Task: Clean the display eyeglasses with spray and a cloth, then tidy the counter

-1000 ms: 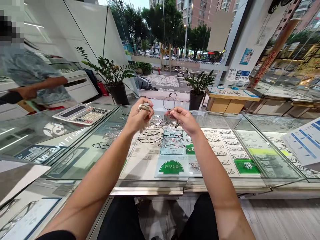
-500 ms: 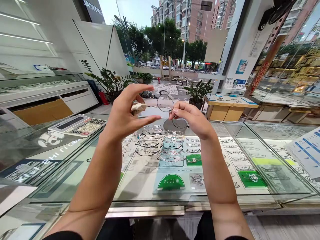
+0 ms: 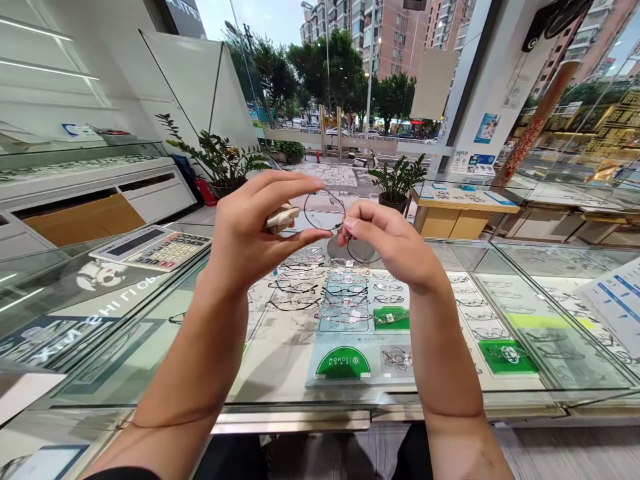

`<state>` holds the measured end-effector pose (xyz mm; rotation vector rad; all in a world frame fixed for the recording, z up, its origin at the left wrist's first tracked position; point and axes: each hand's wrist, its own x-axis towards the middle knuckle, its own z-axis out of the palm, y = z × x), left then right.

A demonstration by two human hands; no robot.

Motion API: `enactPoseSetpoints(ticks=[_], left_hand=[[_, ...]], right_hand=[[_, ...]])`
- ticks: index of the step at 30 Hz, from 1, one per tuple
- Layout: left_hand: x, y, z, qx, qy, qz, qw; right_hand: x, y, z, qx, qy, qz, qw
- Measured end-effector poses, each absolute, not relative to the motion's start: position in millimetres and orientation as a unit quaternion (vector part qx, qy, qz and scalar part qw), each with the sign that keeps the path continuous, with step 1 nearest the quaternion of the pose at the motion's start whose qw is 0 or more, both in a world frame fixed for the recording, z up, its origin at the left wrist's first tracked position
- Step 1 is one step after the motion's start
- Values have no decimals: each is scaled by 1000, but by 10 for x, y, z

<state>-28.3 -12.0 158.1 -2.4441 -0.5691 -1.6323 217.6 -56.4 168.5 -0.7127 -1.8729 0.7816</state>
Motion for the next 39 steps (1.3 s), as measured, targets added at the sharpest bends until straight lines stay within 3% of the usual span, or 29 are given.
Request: enactPoseSetpoints(ticks=[7,11,24,39], left_hand=[[-262,-165,1579,-761,-210,-605,102],[-285,-152,1553,-727,-234,-642,75],[-261,-114,1518,-701,-243,-661,116],[-287,-150,1565,-729,-237,-639,63]], right_hand=[[2203,-648,1645,-354,-738,93,567],[2230,-701,1627,-382,-737,14,557],[2207,-745,1650,-362,-732,-37,576],[2318,-671,1631,-374,-734,12,567]])
